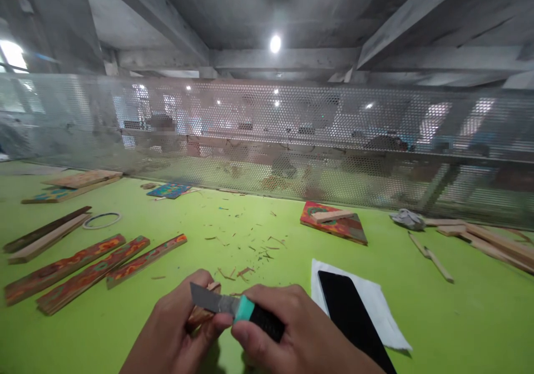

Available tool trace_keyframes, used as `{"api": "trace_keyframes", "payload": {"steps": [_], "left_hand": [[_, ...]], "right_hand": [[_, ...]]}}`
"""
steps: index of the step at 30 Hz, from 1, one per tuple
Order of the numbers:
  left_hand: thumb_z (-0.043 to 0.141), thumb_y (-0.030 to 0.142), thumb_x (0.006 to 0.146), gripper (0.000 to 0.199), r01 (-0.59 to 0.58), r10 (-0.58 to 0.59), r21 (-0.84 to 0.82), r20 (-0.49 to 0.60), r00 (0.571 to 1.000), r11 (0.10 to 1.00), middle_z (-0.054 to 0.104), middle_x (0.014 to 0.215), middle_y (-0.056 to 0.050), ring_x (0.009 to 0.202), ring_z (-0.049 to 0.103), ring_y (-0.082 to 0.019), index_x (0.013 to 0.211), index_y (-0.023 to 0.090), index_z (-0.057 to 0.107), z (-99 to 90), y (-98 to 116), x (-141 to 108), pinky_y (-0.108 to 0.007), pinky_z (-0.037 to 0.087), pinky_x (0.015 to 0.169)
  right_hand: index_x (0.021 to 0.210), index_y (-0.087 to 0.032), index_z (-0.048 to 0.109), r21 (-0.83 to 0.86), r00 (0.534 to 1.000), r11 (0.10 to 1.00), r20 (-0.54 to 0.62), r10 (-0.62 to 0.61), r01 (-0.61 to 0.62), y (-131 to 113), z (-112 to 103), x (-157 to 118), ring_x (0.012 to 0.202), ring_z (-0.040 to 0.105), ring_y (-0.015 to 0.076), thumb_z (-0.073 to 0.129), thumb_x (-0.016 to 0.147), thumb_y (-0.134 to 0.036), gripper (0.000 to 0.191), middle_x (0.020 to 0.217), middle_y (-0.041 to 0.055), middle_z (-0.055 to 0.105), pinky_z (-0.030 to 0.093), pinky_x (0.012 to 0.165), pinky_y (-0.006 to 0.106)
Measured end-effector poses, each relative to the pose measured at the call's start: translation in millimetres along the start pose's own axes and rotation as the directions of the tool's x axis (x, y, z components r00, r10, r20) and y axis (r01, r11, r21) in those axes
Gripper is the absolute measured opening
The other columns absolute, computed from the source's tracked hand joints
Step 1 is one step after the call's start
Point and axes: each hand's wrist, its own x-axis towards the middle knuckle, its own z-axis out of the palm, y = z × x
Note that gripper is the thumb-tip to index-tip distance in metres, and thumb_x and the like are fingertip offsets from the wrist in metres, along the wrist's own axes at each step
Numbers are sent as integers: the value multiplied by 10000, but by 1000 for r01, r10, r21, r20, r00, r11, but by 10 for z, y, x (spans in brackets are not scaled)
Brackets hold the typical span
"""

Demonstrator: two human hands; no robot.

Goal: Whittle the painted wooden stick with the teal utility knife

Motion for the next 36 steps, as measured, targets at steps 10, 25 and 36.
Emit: {"api": "trace_keyframes", "payload": {"steps": [10, 25, 36], "left_hand": [[540, 699, 1022, 546, 179, -176, 14, -136, 975, 984, 496, 655, 47, 591, 457, -165, 713, 266, 416, -65, 67, 0, -291, 333, 587], [492, 766, 1021, 548, 309, -116, -340, 485, 867, 888, 653, 1046, -42, 1021, 656, -244, 1034, 251, 679, -454, -204, 812, -406, 531, 1005], [763, 724, 892, 652, 473, -102, -461, 627, 773, 751, 760, 1049, -66, 865, 731, -190, 1294, 219, 672, -442, -855, 1125, -302, 543, 771]], "right_hand": [[964, -237, 678, -269, 941, 961, -338, -29, -67, 153, -99, 40, 609, 633, 177, 481, 1134, -578, 429, 736, 0, 696, 499, 588, 271], [1355, -221, 578, -71, 850, 933, -441, 288, -352, 286, 76, 86, 946, 767, 302, 546, 1076, -576, 453, 1122, 131, 800, 594, 833, 413], [1426, -186, 652, -60, 877, 927, -350, 328, -370, 467, 134, 27, 1315, 700, 379, 441, 1105, -648, 600, 1440, 215, 729, 550, 1115, 530]]}}
